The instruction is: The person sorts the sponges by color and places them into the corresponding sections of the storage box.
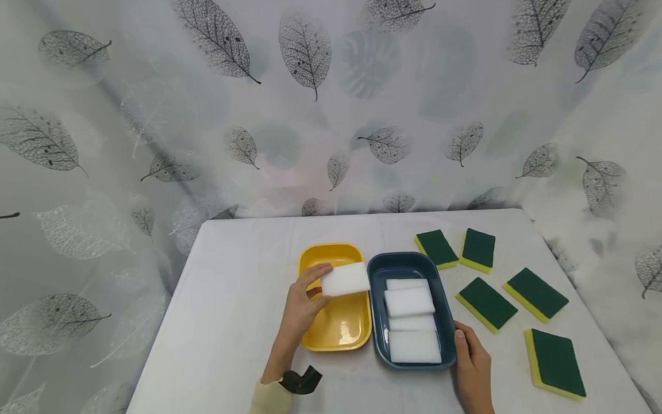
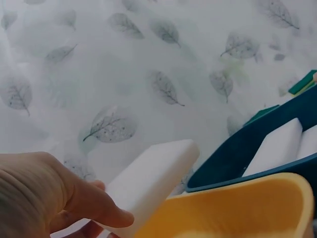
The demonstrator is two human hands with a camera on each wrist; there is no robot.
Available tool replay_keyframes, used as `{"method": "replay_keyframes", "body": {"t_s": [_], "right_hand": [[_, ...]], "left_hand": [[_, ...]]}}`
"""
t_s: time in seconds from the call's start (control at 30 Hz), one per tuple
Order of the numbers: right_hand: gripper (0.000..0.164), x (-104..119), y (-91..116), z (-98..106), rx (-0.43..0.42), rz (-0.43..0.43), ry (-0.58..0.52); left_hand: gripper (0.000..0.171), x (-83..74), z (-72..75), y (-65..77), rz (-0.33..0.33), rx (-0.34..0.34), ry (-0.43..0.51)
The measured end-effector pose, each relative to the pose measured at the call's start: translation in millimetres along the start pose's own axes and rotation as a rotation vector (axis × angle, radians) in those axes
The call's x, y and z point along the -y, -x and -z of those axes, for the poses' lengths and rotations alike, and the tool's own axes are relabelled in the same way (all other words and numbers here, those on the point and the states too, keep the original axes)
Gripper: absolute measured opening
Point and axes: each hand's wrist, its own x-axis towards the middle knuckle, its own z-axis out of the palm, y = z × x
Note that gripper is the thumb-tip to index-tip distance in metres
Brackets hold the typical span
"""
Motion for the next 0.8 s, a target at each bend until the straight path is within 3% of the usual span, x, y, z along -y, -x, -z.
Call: {"method": "replay_keyframes", "body": {"t_s": [0.13, 0.5, 0.67, 0.8], "right_hand": [[0.047, 0, 0, -1, -0.007, 0.002, 0.001], [0.048, 0, 0, -1, -0.003, -0.005, 0.008], [0.048, -2, 0, 0, -0.007, -0.028, 0.031], [0.049, -2, -1, -1, -0.003, -0.032, 0.036]], "left_hand": [[0.060, -0.3, -9.6, 5.0, -0.023, 0.075, -0.044], [0.054, -6.0, -26.1, 19.7, -0.170, 0.355, -0.239], [0.053, -9.2, -38.4, 26.8, -0.266, 0.407, -0.360], [0.050, -11.3, -49.1, 32.1, -0.388, 0.429, -0.504]]}}
